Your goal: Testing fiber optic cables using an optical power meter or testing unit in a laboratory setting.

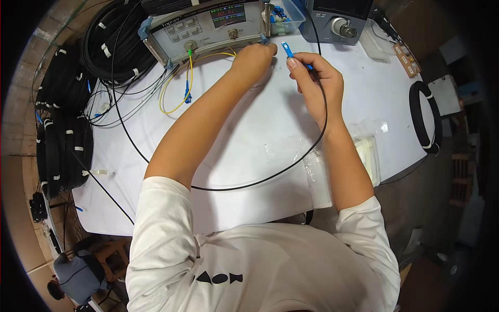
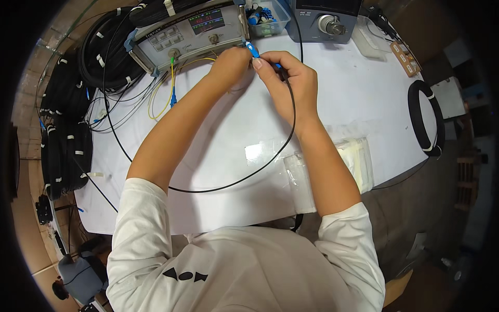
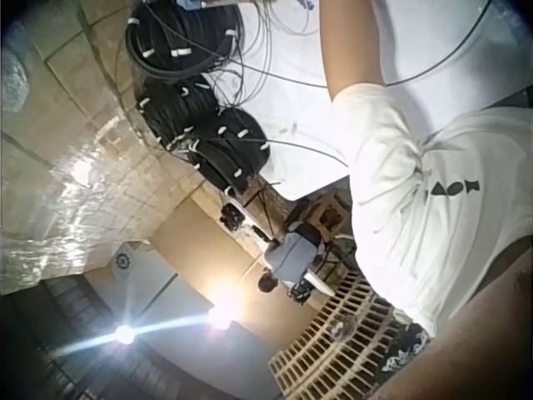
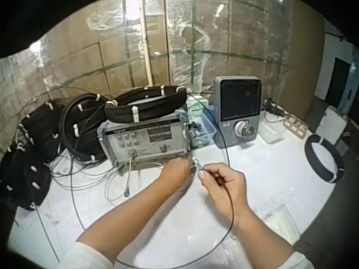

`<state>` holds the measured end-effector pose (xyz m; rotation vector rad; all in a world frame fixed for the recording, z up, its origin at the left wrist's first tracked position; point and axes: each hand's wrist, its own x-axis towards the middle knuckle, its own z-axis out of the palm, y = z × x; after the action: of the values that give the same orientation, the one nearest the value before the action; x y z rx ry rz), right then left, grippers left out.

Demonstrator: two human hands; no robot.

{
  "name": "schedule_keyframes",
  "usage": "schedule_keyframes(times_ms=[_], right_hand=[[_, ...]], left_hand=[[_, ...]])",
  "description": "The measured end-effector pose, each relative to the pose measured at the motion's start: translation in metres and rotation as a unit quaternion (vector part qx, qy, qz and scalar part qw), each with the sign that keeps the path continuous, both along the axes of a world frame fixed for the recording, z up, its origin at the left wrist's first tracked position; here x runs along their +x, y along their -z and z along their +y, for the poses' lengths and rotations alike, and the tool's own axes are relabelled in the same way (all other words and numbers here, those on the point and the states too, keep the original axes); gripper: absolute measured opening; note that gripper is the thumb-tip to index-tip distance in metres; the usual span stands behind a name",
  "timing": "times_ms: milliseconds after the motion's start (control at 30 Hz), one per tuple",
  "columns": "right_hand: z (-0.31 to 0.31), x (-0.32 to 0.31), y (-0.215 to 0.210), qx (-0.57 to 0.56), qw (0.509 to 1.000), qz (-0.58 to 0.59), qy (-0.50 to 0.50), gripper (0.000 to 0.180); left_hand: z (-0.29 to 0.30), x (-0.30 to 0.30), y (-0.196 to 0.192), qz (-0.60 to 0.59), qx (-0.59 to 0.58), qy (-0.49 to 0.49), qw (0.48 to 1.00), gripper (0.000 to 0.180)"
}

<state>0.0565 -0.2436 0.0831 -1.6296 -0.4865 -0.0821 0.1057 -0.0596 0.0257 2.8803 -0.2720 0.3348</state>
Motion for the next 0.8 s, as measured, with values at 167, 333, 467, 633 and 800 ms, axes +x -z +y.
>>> schedule_keyframes(times_ms=[167,333,467,633,800], right_hand=[[0.002,0.000,0.002,-0.018,1.000,-0.004,-0.004,0.018],[0.006,-0.001,0.011,-0.028,0.999,-0.008,-0.020,0.017],[0.020,-0.014,0.018,-0.079,0.989,-0.104,-0.071,0.015],[0.042,-0.036,0.028,-0.126,0.954,-0.233,-0.140,0.015],[0.052,-0.039,0.037,-0.199,0.920,-0.329,-0.075,0.014]], left_hand=[[0.005,-0.010,-0.006,0.013,-0.023,-0.020,0.999,0.016],[0.021,-0.076,-0.029,-0.122,-0.180,0.012,0.976,0.016],[0.026,-0.136,-0.043,-0.095,-0.279,0.025,0.955,0.024],[0.018,-0.183,-0.036,0.069,-0.557,-0.109,0.820,0.030],[-0.015,-0.216,-0.033,0.219,-0.609,-0.102,0.756,0.035]])
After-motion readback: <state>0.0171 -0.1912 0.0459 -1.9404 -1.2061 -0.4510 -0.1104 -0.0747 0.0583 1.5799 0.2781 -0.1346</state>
